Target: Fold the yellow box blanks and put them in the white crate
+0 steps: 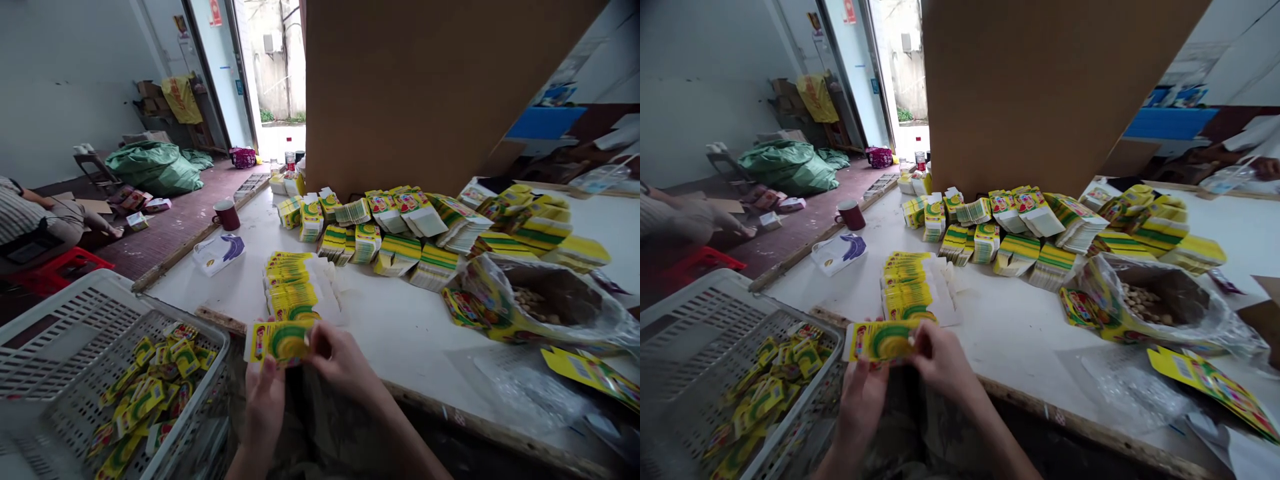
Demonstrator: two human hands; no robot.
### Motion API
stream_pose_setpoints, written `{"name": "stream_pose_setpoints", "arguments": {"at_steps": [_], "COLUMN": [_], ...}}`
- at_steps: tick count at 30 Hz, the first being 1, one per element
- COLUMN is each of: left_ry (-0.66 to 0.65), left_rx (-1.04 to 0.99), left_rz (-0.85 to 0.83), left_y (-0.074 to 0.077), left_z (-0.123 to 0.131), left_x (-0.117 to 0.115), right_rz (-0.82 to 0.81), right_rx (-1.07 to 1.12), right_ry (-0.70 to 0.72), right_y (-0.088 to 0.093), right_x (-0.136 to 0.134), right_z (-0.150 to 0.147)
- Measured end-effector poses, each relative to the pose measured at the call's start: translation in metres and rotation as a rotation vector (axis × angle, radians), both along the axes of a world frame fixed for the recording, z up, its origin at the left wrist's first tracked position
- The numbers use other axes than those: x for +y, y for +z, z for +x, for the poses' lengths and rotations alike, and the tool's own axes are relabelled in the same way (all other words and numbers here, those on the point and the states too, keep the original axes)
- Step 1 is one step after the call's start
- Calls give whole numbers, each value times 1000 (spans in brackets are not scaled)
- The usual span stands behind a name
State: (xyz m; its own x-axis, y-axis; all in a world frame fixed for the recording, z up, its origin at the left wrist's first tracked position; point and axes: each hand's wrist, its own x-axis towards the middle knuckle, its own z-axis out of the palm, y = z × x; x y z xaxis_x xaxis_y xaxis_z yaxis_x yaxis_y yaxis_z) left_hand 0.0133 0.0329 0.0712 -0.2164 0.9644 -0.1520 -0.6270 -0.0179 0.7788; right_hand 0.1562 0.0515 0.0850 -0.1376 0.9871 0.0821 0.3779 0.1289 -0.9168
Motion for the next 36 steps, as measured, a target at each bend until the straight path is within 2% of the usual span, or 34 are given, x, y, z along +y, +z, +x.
{"name": "stream_pose_setpoints", "arguments": {"at_steps": [2,5,9,14,20,22,24,25,27,29,31,32,34,36], "left_ry": [-22,33,101,-73,-45,-41,-30,-30,-108,-292,-496,-552,-550,-478], "left_rx": [-55,-160,-126,72,301,330,367,426,673,941,1076,1107,1184,1284], "left_rz": [-21,-37,-68,-40,-120,-70,82,173,292,292,242,217,183,211], "left_y": [7,17,19,11,-6,-1,11,18,29,34,32,29,23,18], "left_z": [1,-2,-6,-5,-8,-15,-25,-31,-40,-43,-41,-39,-33,-27], "left_x": [-5,-8,-6,-7,-6,-3,1,2,2,1,-1,-2,-4,-6], "right_rz": [-90,-204,-277,-264,-165,-31,182,289,457,531,541,531,465,292], "right_rx": [181,479,558,780,616,435,152,4,-237,-363,-376,-337,-151,178], "right_ry": [170,260,231,84,2,-79,-120,-107,-12,159,261,233,40,-111], "right_y": [7,12,11,10,8,10,15,18,24,27,27,24,17,10], "right_x": [-16,-33,-36,-26,-26,-25,-24,-23,-23,-26,-31,-33,-37,-38], "right_z": [-12,-33,-47,-31,-10,-2,8,13,20,20,15,13,8,4]}}
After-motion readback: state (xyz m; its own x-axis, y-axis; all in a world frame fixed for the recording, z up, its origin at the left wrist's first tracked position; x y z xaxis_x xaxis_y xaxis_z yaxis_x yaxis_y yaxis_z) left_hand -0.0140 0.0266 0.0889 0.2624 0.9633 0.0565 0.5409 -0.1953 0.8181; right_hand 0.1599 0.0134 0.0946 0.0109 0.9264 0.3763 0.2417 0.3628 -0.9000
